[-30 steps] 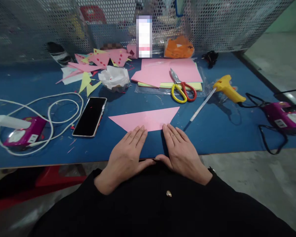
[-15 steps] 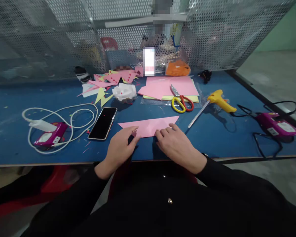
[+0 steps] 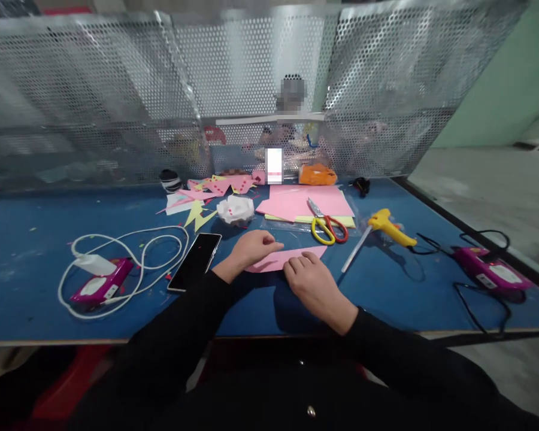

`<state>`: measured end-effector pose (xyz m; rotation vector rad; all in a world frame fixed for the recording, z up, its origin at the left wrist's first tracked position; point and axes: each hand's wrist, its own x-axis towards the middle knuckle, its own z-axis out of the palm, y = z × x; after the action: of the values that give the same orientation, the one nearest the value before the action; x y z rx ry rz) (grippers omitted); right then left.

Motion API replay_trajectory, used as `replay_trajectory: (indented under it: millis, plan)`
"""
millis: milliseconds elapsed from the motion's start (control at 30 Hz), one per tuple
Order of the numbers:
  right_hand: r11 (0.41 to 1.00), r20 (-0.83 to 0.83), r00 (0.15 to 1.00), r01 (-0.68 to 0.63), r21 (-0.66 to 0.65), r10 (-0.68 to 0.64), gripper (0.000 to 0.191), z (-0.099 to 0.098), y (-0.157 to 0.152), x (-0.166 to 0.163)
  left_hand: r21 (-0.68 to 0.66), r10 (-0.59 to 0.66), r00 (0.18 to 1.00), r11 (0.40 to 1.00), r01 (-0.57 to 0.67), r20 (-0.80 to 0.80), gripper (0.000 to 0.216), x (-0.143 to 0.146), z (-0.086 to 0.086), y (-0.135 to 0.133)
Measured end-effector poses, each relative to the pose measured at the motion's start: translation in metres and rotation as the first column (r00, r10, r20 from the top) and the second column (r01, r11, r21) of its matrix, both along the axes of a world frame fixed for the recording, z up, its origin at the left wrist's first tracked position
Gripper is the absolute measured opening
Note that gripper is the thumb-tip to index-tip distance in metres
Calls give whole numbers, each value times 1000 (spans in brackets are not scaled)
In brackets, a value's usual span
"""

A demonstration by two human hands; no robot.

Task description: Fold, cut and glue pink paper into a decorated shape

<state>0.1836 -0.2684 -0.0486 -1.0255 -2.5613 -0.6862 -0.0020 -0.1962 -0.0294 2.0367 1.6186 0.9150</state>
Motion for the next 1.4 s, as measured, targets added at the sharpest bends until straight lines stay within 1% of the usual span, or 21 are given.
replay_trajectory:
  millis: [67, 133, 200, 233, 267, 333, 433, 567, 667, 700, 733, 767, 800, 833, 867, 900, 967, 1067, 1133, 1267, 1400]
  plan:
    - [995, -76, 995, 71, 69, -66, 20, 13, 10, 6, 97, 80, 984, 991, -97, 158, 22, -5, 15, 1]
    - [978, -163, 976, 166, 127, -145, 22, 28, 23, 10, 194, 203, 921, 941, -277, 331, 33, -9, 28, -7]
    - [953, -247, 945, 256, 162, -212, 24, 38, 37, 10, 184, 254, 831, 904, -386, 495, 47, -8, 33, -20]
    - [942, -284, 930, 290, 171, -235, 24, 40, 43, 9, 22, 238, 668, 934, -357, 705, 50, -5, 32, -27]
    - [934, -313, 917, 311, 175, -247, 24, 40, 48, 7, -63, 234, 629, 957, -282, 741, 52, 0, 30, -33]
    - [934, -342, 910, 309, 178, -236, 24, 36, 54, 1, -199, 230, 615, 973, -119, 754, 45, 13, 20, -39]
    - [961, -320, 937, 205, 186, -138, 24, 21, 55, -10, -384, 289, 521, 920, 82, 803, 48, 29, 5, -35]
    - [983, -300, 954, 53, 176, 2, 22, 7, 50, -18, -475, 418, 325, 872, 120, 849, 36, 29, -4, -25]
    - [988, -407, 913, 47, 144, 16, 21, 6, 49, -17, -471, 453, 188, 880, 62, 871, 20, 23, -3, -20]
    - [994, -519, 855, 48, 94, 7, 21, 7, 50, -16, -457, 448, 149, 888, 37, 882, 17, 21, -1, -19]
    - [999, -662, 750, 34, 6, -22, 22, 8, 51, -16, -441, 437, 116, 897, 12, 892, 15, 20, 0, -18]
    - [992, -814, 574, -18, -126, -93, 26, 8, 52, -16, -426, 425, 89, 905, -10, 901, 15, 20, 2, -18]
    - [956, -913, 348, -121, -268, -211, 33, 8, 53, -17, -413, 414, 70, 910, -26, 908, 16, 20, 3, -18]
    - [890, -925, 135, -255, -378, -355, 41, 8, 54, -18, -404, 406, 58, 914, -35, 912, 17, 21, 3, -18]
    - [810, -872, -15, -380, -447, -489, 46, 7, 55, -21, -398, 400, 52, 917, -38, 915, 20, 22, 3, -18]
    - [730, -799, -101, -485, -481, -593, 49, 6, 56, -23, -393, 395, 52, 919, -35, 917, 23, 24, 2, -19]
    - [617, -702, -137, -612, -495, -699, 49, 4, 58, -28, -387, 387, 63, 922, -17, 920, 29, 28, -1, -21]
    - [535, -647, -134, -699, -475, -751, 44, 3, 60, -30, -390, 388, 87, 920, 17, 918, 39, 32, -5, -24]
    - [526, -624, -166, -720, -453, -764, 41, 4, 62, -28, -402, 397, 98, 915, 35, 912, 43, 34, -7, -26]
    - [550, -615, -221, -723, -418, -757, 37, 4, 64, -26, -422, 414, 111, 904, 71, 904, 40, 36, -6, -29]
    - [565, -644, -198, -703, -431, -738, 36, 2, 63, -29, -445, 434, 129, 893, 68, 891, 33, 39, -8, -29]
